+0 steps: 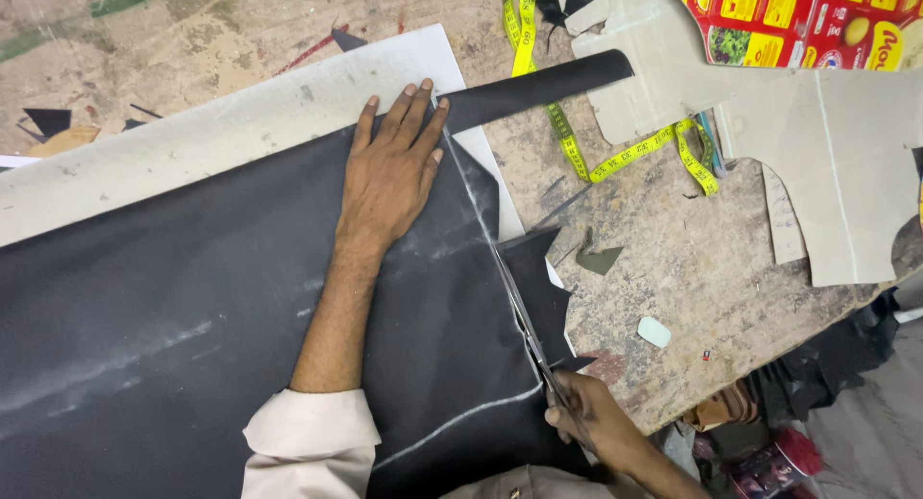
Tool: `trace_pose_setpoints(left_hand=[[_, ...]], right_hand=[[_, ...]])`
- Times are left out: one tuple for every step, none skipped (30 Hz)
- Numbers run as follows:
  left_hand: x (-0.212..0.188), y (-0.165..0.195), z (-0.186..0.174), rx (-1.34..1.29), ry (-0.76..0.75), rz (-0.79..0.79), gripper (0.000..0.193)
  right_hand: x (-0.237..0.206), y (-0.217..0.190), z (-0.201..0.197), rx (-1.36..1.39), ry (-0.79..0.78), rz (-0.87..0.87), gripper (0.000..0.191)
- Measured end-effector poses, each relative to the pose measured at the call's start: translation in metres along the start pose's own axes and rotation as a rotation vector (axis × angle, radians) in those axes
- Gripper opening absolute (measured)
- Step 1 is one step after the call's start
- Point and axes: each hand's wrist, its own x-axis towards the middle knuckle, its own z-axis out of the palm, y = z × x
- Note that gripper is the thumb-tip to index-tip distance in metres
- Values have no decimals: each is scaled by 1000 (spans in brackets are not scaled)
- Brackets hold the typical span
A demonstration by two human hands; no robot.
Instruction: The person places a printed paper pattern onto a large piece of black fabric, aligns it, and then uses shears to cut the fabric along the pattern's outline. After cutting, the person removes the pattern and measures the resulting fabric piece with a tape measure.
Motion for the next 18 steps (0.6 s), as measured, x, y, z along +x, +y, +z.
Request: trace_pose_setpoints(left_hand=[[1, -1, 0, 1, 4, 2, 52], [1, -2, -1, 1, 1, 0, 53], [2, -2, -1, -2, -9, -3, 54], [2, -3, -1, -2, -12, -5, 54], [2, -3, -1, -2, -10, -4, 54], [3, -4, -1, -1, -5, 0, 54], [4, -4, -1, -2, 3, 2, 54], [4, -4, 0, -4, 7, 3, 54], [5, -4, 0, -8, 10, 0, 54], [5, -4, 0, -13, 9, -3, 54], [5, -3, 0, -16, 7, -5, 54], [5, -4, 0, -16, 9, -6, 54], [5, -4, 0, -11, 4, -5, 54], [5, -4, 0, -5, -2, -4, 53], [5, -5, -1, -2, -12, -7, 53], [5, -5, -1, -5, -11, -10, 53], [5, -5, -1, -11, -13, -12, 54], [5, -6, -1, -12, -7, -5, 54]], right_hand=[[4, -3, 1, 20, 8, 20, 35], [6, -5, 2, 42, 13, 47, 34], [7, -6, 4, 79, 20, 58, 32], [9, -6, 5, 115, 28, 67, 31], [9, -5, 5, 149, 39, 72, 29], [10, -4, 6, 153, 44, 89, 29], [10, -3, 5, 158, 49, 107, 29], [9, -2, 5, 164, 53, 129, 30], [10, -2, 3, 175, 29, 99, 31], [10, -3, 2, 188, 4, 70, 33], [12, -4, 1, 203, -21, 39, 35], [14, -7, 0, 179, -18, 51, 35], [16, -11, 0, 152, -17, 58, 35], [20, -16, -1, 126, -16, 64, 35], [26, -21, -1, 75, -22, 22, 35], [33, -28, -1, 25, -28, -11, 36], [39, -33, -1, -23, -32, -42, 37], [42, -38, 3, 26, -24, -16, 36]])
